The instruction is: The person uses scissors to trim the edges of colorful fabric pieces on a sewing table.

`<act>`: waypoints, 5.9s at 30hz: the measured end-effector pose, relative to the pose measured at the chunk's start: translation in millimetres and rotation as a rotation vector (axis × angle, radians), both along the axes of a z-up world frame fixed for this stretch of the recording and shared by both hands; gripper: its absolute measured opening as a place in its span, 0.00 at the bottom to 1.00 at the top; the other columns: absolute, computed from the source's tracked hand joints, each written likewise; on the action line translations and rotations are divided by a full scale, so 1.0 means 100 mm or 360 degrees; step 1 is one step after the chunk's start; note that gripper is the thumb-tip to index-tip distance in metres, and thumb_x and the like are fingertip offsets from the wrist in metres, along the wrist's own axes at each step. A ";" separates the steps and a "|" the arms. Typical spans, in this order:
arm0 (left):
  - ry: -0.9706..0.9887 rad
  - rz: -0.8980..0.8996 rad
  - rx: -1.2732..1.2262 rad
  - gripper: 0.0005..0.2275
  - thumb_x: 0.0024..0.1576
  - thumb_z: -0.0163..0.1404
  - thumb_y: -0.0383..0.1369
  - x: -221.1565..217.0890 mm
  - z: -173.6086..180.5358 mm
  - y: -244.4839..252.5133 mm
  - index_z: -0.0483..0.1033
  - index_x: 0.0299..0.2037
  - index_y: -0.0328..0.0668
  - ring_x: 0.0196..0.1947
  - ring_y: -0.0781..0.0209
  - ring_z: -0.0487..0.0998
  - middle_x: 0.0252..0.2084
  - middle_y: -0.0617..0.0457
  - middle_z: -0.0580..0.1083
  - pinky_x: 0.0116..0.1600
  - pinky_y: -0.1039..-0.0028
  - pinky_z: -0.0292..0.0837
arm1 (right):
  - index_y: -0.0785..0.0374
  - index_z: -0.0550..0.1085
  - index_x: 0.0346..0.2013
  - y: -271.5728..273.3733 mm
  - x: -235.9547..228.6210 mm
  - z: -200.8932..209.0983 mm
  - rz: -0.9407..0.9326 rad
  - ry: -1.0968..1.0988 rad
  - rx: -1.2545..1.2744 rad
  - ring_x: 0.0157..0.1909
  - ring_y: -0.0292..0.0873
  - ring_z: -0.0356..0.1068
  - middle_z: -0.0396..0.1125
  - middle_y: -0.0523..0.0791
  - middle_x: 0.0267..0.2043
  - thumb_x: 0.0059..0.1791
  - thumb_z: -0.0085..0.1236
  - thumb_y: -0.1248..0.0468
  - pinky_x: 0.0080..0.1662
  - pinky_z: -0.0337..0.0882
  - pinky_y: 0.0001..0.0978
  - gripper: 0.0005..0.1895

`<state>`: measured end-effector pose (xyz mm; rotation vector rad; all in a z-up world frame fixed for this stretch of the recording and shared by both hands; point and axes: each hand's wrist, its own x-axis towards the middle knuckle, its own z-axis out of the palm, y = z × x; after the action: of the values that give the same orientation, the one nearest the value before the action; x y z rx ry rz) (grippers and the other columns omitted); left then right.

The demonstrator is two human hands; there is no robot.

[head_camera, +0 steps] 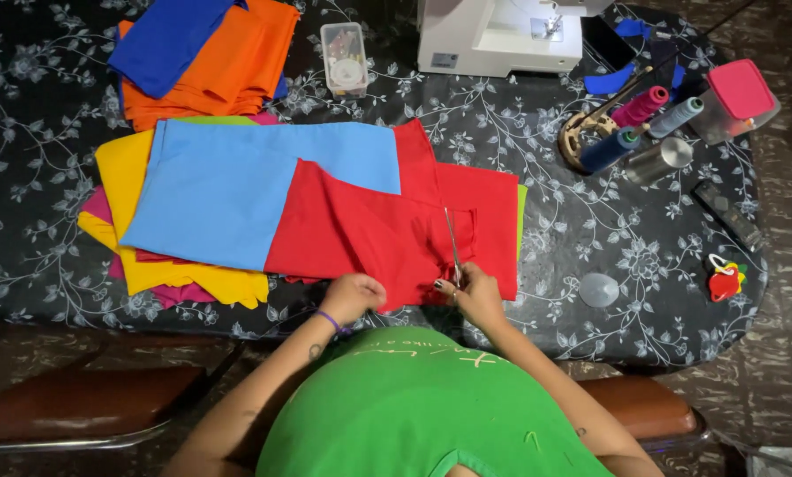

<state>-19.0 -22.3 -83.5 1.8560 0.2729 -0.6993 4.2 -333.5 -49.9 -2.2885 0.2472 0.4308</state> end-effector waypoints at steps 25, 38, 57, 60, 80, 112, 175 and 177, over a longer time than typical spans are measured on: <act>-0.1103 -0.0481 0.1089 0.14 0.61 0.58 0.41 1.39 0.31 0.04 0.82 0.57 0.60 0.61 0.52 0.75 0.55 0.57 0.76 0.66 0.56 0.71 | 0.53 0.79 0.37 0.12 0.05 0.43 0.0390 -0.0215 -0.0288 0.39 0.57 0.80 0.78 0.48 0.29 0.43 0.73 0.48 0.44 0.78 0.50 0.18; -0.0961 -0.0856 0.1277 0.09 0.63 0.55 0.48 2.16 -0.34 0.10 0.82 0.50 0.70 0.60 0.65 0.70 0.49 0.68 0.78 0.72 0.62 0.55 | 0.51 0.80 0.38 0.06 0.44 0.31 0.0337 -0.0100 -0.0159 0.33 0.53 0.80 0.76 0.46 0.26 0.42 0.76 0.50 0.38 0.77 0.44 0.16; -0.1044 -0.0652 0.0609 0.06 0.62 0.57 0.39 2.37 -0.43 0.31 0.89 0.40 0.61 0.50 0.55 0.84 0.46 0.61 0.85 0.59 0.65 0.79 | 0.44 0.78 0.48 0.15 1.22 0.23 0.0784 -0.0137 -0.0809 0.44 0.51 0.81 0.80 0.41 0.39 0.46 0.67 0.46 0.47 0.80 0.48 0.18; -0.0930 -0.0620 0.0560 0.06 0.63 0.57 0.39 2.33 -0.24 0.35 0.89 0.43 0.60 0.52 0.55 0.84 0.48 0.61 0.85 0.60 0.65 0.79 | 0.44 0.78 0.50 0.17 1.24 0.26 0.0854 -0.0081 -0.0911 0.46 0.53 0.81 0.80 0.43 0.43 0.47 0.64 0.45 0.48 0.80 0.51 0.20; -0.0635 -0.0538 0.0635 0.09 0.60 0.54 0.38 2.39 0.30 0.34 0.90 0.42 0.58 0.49 0.48 0.85 0.43 0.54 0.86 0.54 0.59 0.83 | 0.46 0.78 0.54 0.32 1.36 0.44 0.1045 -0.0093 -0.1008 0.47 0.52 0.82 0.79 0.42 0.46 0.50 0.61 0.43 0.48 0.81 0.49 0.22; -0.1319 -0.0526 0.0954 0.02 0.60 0.59 0.42 2.47 0.32 0.54 0.83 0.39 0.63 0.58 0.61 0.73 0.49 0.68 0.73 0.61 0.61 0.70 | 0.47 0.83 0.41 0.45 1.63 0.23 0.0971 -0.0242 -0.0862 0.40 0.49 0.82 0.79 0.40 0.33 0.51 0.60 0.51 0.43 0.82 0.47 0.10; -0.0184 -0.0147 0.1293 0.17 0.62 0.53 0.47 1.85 0.34 0.62 0.83 0.50 0.44 0.53 0.41 0.85 0.46 0.46 0.82 0.54 0.46 0.80 | 0.46 0.77 0.51 1.03 1.50 0.61 0.0994 -0.0047 -0.0889 0.51 0.52 0.80 0.78 0.42 0.47 0.45 0.65 0.33 0.51 0.80 0.50 0.29; -0.0202 -0.0043 0.1144 0.15 0.60 0.53 0.48 1.79 0.37 0.64 0.85 0.47 0.50 0.53 0.40 0.84 0.45 0.46 0.83 0.55 0.46 0.80 | 0.47 0.75 0.52 1.08 1.51 0.53 0.1115 -0.0183 -0.0959 0.49 0.52 0.81 0.78 0.43 0.48 0.45 0.65 0.34 0.49 0.80 0.51 0.30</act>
<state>160.0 41.5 -46.5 2.5781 0.4580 -0.5300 155.2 -225.7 3.1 -2.9502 -0.5825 0.6291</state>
